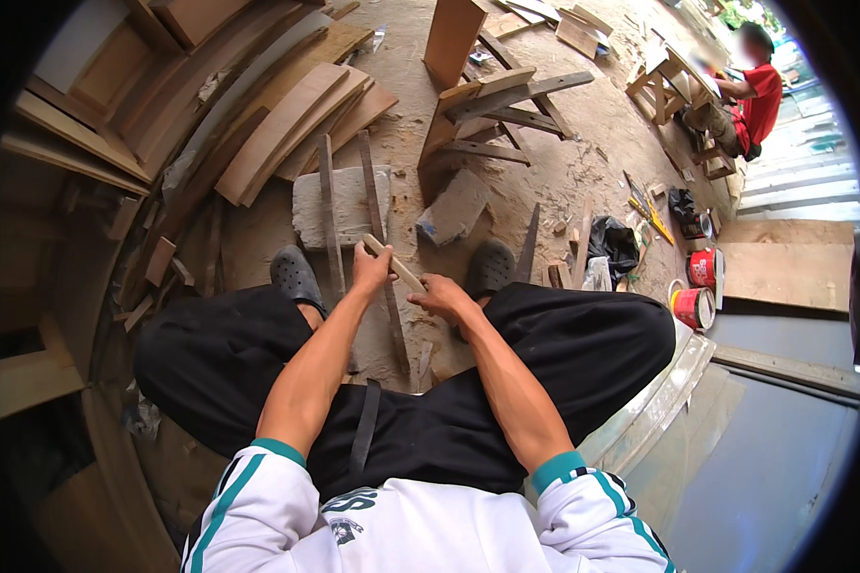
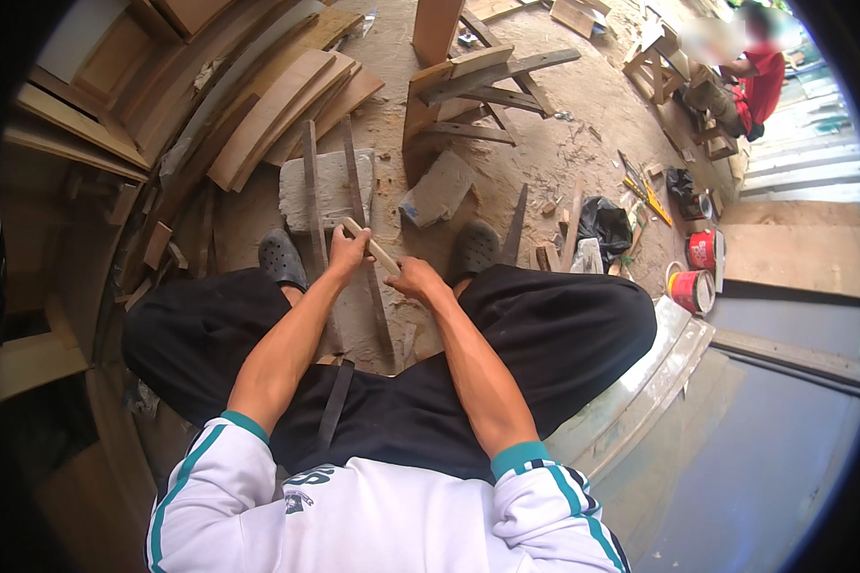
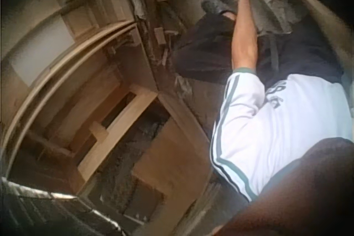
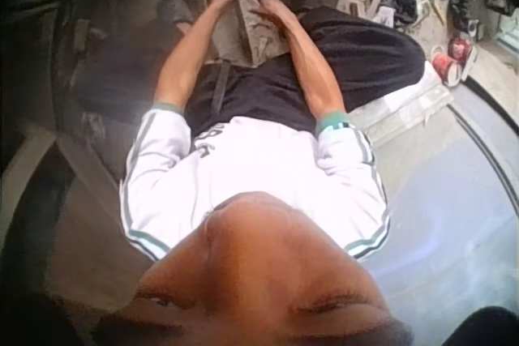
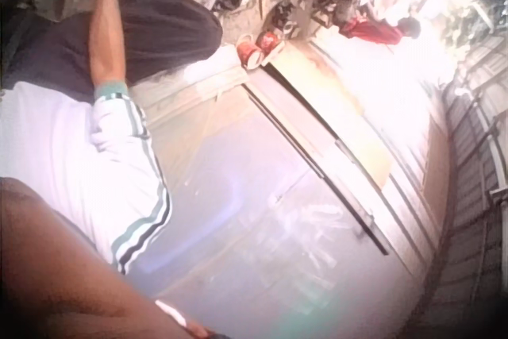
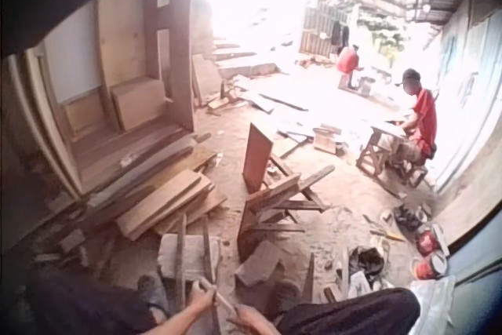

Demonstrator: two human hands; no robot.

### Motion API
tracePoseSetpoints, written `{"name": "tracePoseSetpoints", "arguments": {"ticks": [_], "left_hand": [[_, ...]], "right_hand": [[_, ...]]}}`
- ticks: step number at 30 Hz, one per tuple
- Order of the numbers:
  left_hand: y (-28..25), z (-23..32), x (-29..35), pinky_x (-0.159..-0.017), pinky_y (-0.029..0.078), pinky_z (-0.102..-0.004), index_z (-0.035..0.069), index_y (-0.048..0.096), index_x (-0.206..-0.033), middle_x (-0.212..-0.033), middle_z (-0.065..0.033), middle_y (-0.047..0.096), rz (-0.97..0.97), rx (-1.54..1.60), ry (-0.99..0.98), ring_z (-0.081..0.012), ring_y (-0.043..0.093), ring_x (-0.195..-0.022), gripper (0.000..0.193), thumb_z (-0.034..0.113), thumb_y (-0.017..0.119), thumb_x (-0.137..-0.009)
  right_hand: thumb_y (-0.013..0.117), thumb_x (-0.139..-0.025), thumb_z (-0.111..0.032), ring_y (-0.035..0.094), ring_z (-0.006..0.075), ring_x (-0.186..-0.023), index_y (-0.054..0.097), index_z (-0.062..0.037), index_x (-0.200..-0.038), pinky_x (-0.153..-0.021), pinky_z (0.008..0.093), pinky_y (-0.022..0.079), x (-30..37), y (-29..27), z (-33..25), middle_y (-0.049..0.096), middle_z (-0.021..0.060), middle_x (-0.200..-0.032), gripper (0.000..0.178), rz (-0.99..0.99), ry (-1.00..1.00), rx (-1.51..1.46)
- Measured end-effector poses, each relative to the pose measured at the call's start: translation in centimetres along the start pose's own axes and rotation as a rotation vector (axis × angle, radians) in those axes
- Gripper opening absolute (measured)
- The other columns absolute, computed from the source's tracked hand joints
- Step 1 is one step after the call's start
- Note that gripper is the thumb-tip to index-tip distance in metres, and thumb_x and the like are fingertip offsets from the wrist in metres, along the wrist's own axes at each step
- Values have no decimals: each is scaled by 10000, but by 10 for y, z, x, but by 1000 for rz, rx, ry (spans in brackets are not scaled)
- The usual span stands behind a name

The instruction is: The person sits on the floor and assembles a wooden chair frame. They position wooden slats, use a hammer to drive nails, and fit crossbars into the legs to form the structure.

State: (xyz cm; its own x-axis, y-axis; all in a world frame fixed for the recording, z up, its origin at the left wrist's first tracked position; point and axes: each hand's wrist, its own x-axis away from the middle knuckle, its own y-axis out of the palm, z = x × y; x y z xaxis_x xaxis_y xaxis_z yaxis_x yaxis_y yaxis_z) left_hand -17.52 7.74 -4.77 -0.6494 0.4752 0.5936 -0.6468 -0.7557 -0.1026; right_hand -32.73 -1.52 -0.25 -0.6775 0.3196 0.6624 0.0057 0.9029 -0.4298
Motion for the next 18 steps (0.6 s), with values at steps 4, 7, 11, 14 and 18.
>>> {"name": "tracePoseSetpoints", "arguments": {"ticks": [4, 7, 11, 14, 18], "left_hand": [[2, 14, -6, -596, 602, -342, 1, 251, -1454, -1090, -177, 597, -109, 40, 48, -217, 673, -827, 787, 368, 670, -898], [-13, 37, -12, -675, 572, -356, 30, 397, -1368, -1086, -134, 603, -85, 183, 47, -204, 651, -840, 700, 533, 587, -919], [-28, 35, -16, -729, 564, -350, 45, 438, -1328, -1123, -113, 588, 8, 289, -21, -207, 625, -890, 640, 548, 534, -944], [-22, 26, -15, -734, 563, -345, 42, 434, -1332, -1149, -106, 579, 34, 402, -129, -204, 615, -888, 604, 508, 529, -960], [-8, 37, -22, -746, 563, -349, 39, 425, -1340, -1147, -100, 576, 6, 442, -178, -205, 612, -884, 573, 464, 533, -971]], "right_hand": [[637, -795, -267, 652, 418, -950, 638, 34, -1094, -813, 454, 515, -27, 11, 9, 671, 282, -974, 424, 248, -42, 12], [611, -785, -301, 667, 397, -870, 651, 9, -970, -780, 451, 512, -34, -20, -27, 671, 269, -895, 364, 554, -25, -122], [637, -807, -450, 668, 424, -873, 621, -14, -837, -775, 503, 516, -42, -123, -99, 679, 246, -875, 437, 921, -20, -195], [682, -787, -489, 696, 368, -812, 681, 2, -805, -730, 468, 526, -57, -225, -112, 698, 219, -820, 491, 1143, -56, -255], [683, -811, -523, 621, 220, -572, 677, 25, -764, -563, 380, 505, -51, -313, -115, 654, 117, -679, 550, 1019, 112, -203]]}}
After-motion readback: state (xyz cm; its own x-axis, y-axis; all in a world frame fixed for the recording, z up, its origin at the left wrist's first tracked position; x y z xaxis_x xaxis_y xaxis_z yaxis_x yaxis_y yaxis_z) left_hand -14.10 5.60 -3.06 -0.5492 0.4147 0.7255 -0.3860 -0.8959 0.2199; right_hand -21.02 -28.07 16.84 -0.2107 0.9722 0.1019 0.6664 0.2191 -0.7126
